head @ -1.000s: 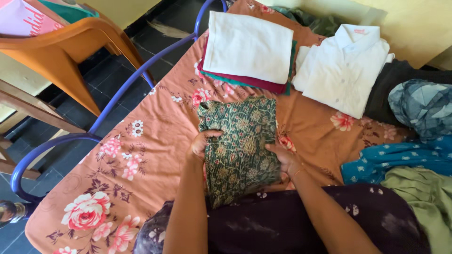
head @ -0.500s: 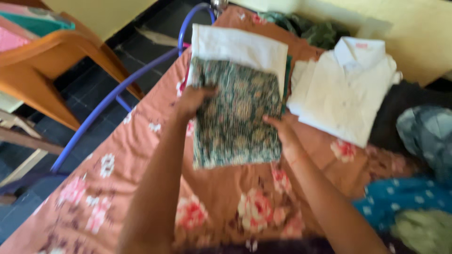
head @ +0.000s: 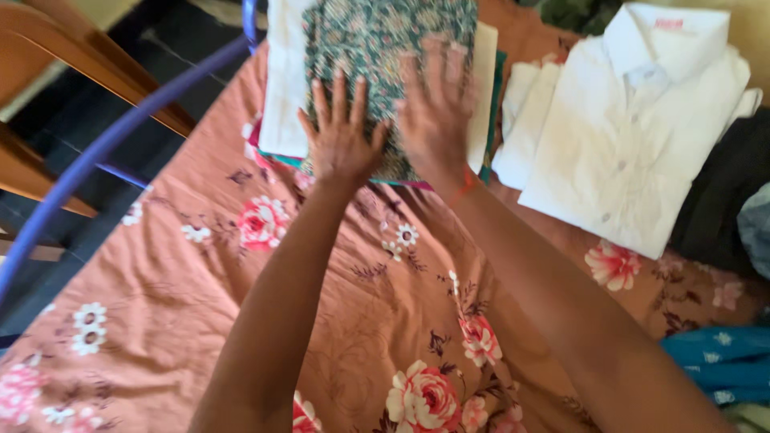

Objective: The person folds a green floral-patterned cloth on a bed, smoothing and aligning it into a compact rectangle. The person then picks up a light green cloth and begins to fold it.

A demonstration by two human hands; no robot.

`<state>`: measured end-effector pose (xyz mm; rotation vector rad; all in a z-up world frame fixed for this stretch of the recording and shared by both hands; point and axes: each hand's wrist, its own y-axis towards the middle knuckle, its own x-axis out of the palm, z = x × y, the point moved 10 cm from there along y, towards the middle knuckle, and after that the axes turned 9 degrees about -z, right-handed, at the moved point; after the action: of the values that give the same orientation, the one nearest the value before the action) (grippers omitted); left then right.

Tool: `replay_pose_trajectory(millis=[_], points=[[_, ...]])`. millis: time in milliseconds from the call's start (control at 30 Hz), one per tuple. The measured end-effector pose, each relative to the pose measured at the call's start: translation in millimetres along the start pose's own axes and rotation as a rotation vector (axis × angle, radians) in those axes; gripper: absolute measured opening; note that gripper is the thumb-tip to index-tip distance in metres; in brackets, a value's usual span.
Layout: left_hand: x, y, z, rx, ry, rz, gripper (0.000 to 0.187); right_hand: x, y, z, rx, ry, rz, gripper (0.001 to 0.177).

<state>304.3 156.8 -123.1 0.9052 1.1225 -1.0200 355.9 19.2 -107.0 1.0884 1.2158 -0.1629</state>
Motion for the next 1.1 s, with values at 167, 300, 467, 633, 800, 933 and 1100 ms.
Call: replay_pose_trajectory(millis=[167, 300, 467, 633, 800, 933, 1100], points=[[18.1, 6.5, -12.6, -0.061, -0.007, -0.072, 0.076, 56.7, 17.9, -3.5, 0.043, 0.184, -0.319, 0.058], [30.1, 10.6, -17.2, -0.074, -0.005, -0.027, 0.074, 86.1, 15.6, 3.6, 0.089, 0.253, -0.348, 0.057], [32.3, 14.9, -19.3, -0.073, -0.002, 0.002, 0.074, 84.8, 18.6, 3.9, 0.082, 0.159, -0.296, 0.058], [36.3, 18.1, -20.6, -0.099, 0.045, -0.058, 0.076, 50.9, 4.8, -8.7, 0.128, 0.16, -0.191, 0.058], [38.8, 17.4, -20.9, -0.093, 0.032, -0.064, 0.077, 11.6, -43.8, -15.8, 0.237, 0.139, -0.06, 0.053], [40.3, 16.8, -22.2, -0.076, 0.021, -0.023, 0.077, 13.9, -58.2, -14.5, 0.25, 0.142, -0.11, 0.055], [39.1, 15.4, -20.0, -0.059, -0.014, -0.005, 0.078, 22.5, -48.5, -8.8, 0.244, 0.153, -0.209, 0.053]])
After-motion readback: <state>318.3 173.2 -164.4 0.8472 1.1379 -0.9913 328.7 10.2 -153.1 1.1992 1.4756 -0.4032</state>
